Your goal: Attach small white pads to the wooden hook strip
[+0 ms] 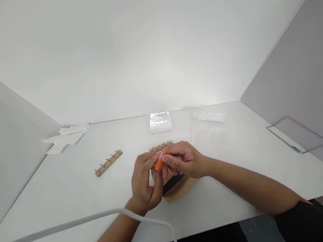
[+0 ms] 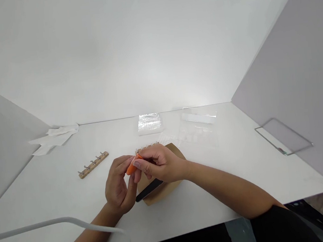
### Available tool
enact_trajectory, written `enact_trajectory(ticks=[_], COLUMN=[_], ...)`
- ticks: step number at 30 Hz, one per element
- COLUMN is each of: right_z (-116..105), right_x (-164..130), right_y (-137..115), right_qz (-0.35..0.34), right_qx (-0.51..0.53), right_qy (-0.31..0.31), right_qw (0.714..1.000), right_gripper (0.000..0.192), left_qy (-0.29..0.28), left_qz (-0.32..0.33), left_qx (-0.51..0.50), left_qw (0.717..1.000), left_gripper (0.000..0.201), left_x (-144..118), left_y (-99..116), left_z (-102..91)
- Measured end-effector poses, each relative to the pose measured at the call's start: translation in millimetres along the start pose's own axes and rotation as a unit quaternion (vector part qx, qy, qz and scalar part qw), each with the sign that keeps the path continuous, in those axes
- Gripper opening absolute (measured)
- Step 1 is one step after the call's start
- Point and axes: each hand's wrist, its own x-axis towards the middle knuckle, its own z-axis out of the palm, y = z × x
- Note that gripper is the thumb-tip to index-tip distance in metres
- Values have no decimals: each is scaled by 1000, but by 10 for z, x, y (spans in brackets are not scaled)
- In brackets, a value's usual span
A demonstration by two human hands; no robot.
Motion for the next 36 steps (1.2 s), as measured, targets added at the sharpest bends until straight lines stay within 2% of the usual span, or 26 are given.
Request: enact_trajectory(ticks=[5, 8, 11, 15, 24, 30, 33, 36], right_z=[-15, -44, -65, -68, -96, -143, -157, -152], right_x=[-10, -19, -21, -14, -10, -37, -32, -6], right_y=[2, 34, 73, 94, 24, 21, -21, -57], right_qz=[-4, 10, 24, 6, 12, 50, 31, -30], right_qx=[-1, -24, -62, -108, -127, -69, -30, -30], right_qy=[-9, -18, -17, -15, -25, 3, -2, 1], right_qw=[1000, 1000, 998, 994, 991, 996, 999, 999], right_gripper=[26, 24, 25, 17, 23, 30, 36, 33], left_qy=[19, 19, -4, -26, 22, 37, 37, 44], left_qz=[-4, 18, 23, 11, 12, 17, 14, 16], left_qx=[-12, -7, -16, -3, 63, 63, 50, 40], left_qw=[1000, 1000, 1000, 1000, 998, 997, 998, 998], left_gripper=[59, 64, 65, 63, 65, 67, 68, 69], left_x=[-13, -24, -30, -11, 70, 63, 40, 23], left_y=[6, 2, 3, 27, 37, 39, 19, -10], left_z=[0, -6, -7, -9, -36, -38, -26, -8])
